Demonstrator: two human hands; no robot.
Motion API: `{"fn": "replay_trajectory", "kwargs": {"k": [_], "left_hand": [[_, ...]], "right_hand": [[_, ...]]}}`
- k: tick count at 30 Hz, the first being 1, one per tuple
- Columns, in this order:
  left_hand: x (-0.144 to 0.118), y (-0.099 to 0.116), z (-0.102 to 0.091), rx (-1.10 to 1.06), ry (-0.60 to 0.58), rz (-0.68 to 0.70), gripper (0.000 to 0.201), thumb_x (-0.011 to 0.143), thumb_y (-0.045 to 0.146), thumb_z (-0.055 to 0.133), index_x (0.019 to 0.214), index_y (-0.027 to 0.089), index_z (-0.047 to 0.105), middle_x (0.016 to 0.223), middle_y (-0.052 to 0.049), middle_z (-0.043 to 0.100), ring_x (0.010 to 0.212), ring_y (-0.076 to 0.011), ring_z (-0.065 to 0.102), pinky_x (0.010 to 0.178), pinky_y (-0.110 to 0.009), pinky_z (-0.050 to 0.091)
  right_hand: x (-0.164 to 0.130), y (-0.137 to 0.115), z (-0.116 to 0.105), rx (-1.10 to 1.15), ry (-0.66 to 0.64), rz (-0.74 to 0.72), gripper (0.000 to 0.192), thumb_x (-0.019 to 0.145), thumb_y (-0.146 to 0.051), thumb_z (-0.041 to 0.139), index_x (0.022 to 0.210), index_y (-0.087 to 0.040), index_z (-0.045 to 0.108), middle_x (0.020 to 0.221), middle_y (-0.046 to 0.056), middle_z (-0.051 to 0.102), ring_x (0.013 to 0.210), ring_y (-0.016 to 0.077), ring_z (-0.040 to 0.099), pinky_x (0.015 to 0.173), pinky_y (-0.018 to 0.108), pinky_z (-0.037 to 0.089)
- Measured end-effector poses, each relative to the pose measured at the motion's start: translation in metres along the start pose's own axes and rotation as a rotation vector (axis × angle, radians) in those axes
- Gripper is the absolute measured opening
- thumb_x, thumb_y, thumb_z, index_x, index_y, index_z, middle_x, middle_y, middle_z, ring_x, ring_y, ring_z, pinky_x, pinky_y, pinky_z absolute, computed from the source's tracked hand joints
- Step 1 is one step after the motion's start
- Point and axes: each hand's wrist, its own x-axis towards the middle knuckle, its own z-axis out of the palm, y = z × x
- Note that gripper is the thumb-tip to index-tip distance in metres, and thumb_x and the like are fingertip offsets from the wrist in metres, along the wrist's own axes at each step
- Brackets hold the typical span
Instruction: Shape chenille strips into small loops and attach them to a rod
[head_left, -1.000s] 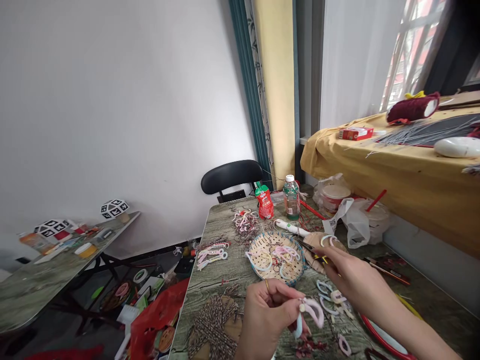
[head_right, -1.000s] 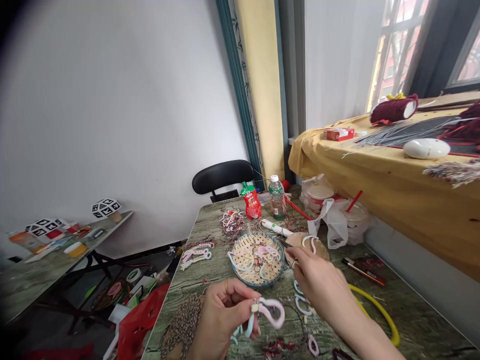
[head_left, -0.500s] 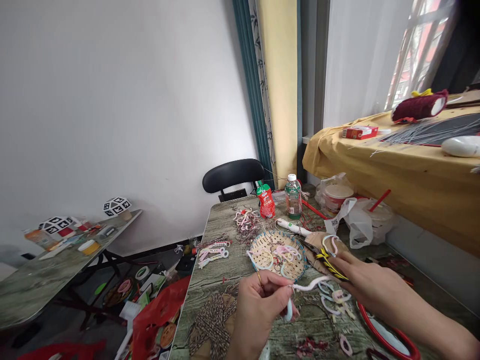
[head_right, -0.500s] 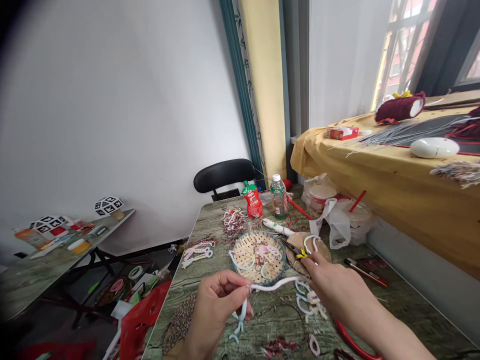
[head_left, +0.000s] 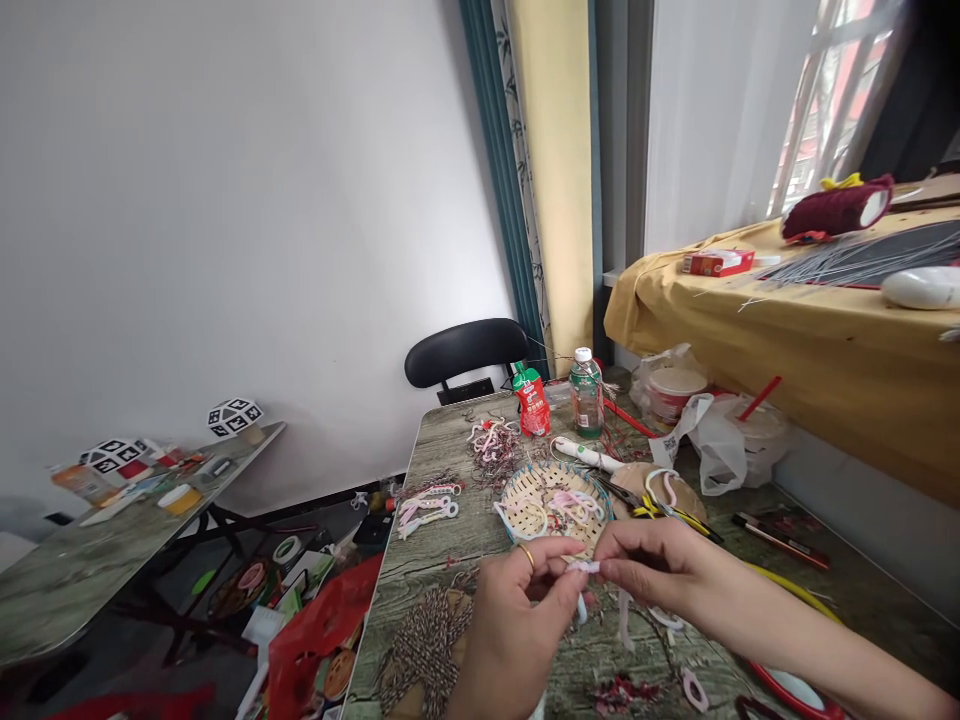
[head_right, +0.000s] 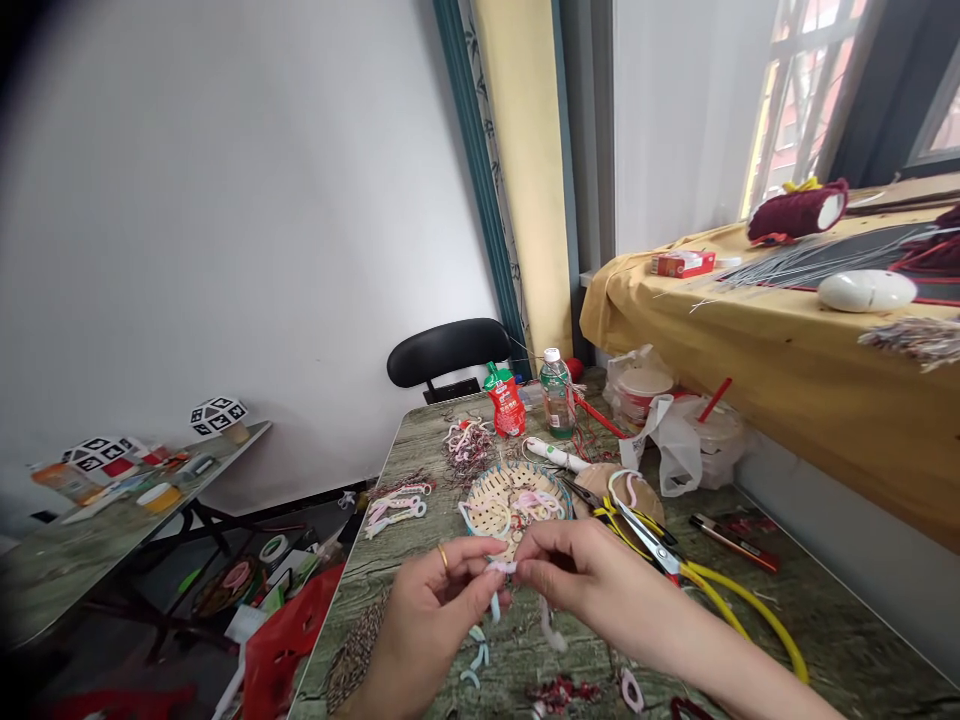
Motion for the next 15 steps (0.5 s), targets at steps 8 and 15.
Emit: {"fn": "replay_trajectory", "kwargs": {"k": [8,15], "left_hand": [[-0.001,-0.001,0.004,0.411,0.068,0.116,0.019,0.080,0.021,0.052,0.082,0.016,0.070,0.069,-0.008,0.071,0.061,-0.0188,0.061,0.058,-0.027,0.045],[-0.001,-0.007,0.021,0.420,0.285,0.139,0.017,0.081,0.025,0.050,0.077,0.016,0.064,0.073,-0.010,0.071,0.066,-0.0222,0.064,0.060,-0.029,0.046]], "right_hand": [[0.000,-0.014,0.008,-0.473,0.227,-0.068,0.025,0.087,-0.026,0.042,0.070,-0.019,0.059,0.061,0.000,0.056,0.056,0.0147,0.047,0.054,0.026,0.031],[-0.004,-0.003,0.040,0.361,0.275,0.125,0.029,0.084,-0.044,0.044,0.099,-0.019,0.047,0.052,-0.005,0.052,0.044,0.0128,0.047,0.044,0.023,0.037]]}}
